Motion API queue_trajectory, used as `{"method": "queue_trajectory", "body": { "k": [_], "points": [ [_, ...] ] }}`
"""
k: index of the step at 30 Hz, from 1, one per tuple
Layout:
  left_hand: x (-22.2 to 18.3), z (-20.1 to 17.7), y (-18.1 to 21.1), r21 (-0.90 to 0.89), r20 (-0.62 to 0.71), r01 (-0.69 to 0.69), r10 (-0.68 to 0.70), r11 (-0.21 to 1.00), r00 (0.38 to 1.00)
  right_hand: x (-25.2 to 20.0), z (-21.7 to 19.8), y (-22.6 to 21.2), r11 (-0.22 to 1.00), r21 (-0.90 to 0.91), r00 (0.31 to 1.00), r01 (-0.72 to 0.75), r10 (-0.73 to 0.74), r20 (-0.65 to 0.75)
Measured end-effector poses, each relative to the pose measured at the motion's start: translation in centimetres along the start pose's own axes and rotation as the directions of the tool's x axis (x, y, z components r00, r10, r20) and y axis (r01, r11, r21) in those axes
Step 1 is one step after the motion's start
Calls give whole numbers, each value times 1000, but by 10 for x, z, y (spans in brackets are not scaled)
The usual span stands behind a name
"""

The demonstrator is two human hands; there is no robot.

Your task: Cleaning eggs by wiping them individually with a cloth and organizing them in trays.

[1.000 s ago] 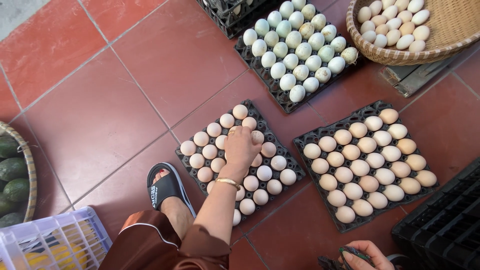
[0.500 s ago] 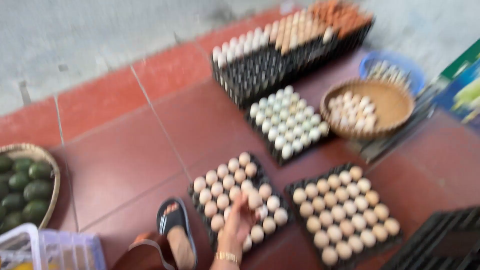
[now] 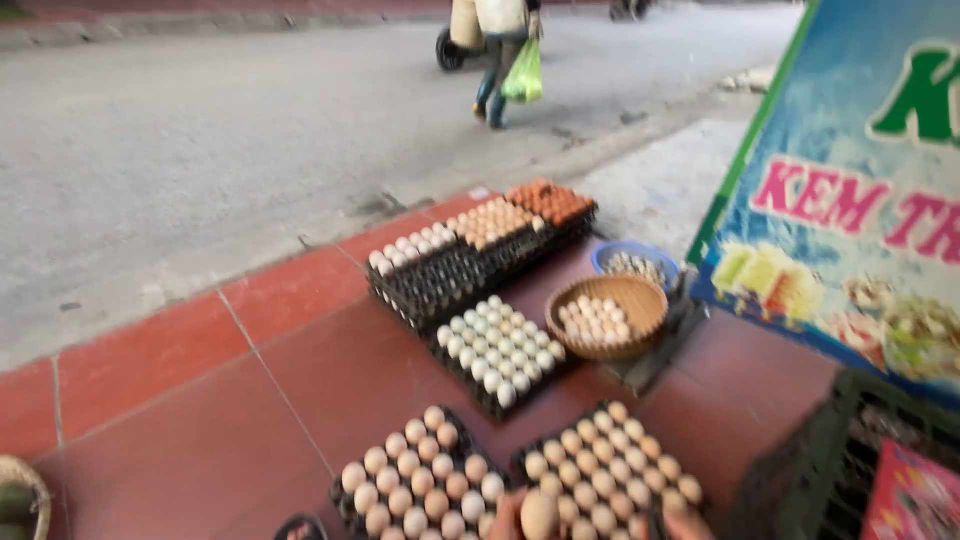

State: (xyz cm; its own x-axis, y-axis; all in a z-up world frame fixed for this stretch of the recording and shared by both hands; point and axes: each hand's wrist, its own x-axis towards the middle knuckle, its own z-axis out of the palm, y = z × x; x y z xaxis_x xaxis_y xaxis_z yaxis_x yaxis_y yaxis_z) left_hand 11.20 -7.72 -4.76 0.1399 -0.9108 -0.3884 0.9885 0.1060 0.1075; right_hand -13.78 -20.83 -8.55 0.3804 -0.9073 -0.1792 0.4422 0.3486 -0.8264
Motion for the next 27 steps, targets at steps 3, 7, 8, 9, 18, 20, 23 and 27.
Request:
{"method": "queue_trajectory", "body": {
  "k": [3,7,8,9,18,20,23,27],
  "points": [
    [-48,-24,-66,-110,-141,169,-184,979,973,-64,93,-78,996,28,989,-80,83,-126],
    [-106,41,-84,35,-120,113,-108,993,987,-110,167,-101,984,-141,981,112,-132,-143],
    [-108,61,-79,95,-92,19,-10,995,996,-108,183,-97,953,-259,979,155,-183,-89],
    [-110,57,-81,90,-97,24,-15,996,995,-123,185,-93,953,-263,979,150,-180,-94],
    [-128,68,-85,315,-368,-90,209,945,906,-138,168,-57,265,-761,800,593,-304,517],
    [-132,79,-86,277,-388,-119,224,953,894,-122,159,-59,449,-841,952,303,-191,241],
    [-138,90,-87,235,-320,-104,178,966,931,-119,174,-72,824,-556,994,109,-77,81],
    [-129,77,-81,202,-330,-141,203,969,922,-144,176,-87,673,-703,972,229,-118,204]
  ]
}}
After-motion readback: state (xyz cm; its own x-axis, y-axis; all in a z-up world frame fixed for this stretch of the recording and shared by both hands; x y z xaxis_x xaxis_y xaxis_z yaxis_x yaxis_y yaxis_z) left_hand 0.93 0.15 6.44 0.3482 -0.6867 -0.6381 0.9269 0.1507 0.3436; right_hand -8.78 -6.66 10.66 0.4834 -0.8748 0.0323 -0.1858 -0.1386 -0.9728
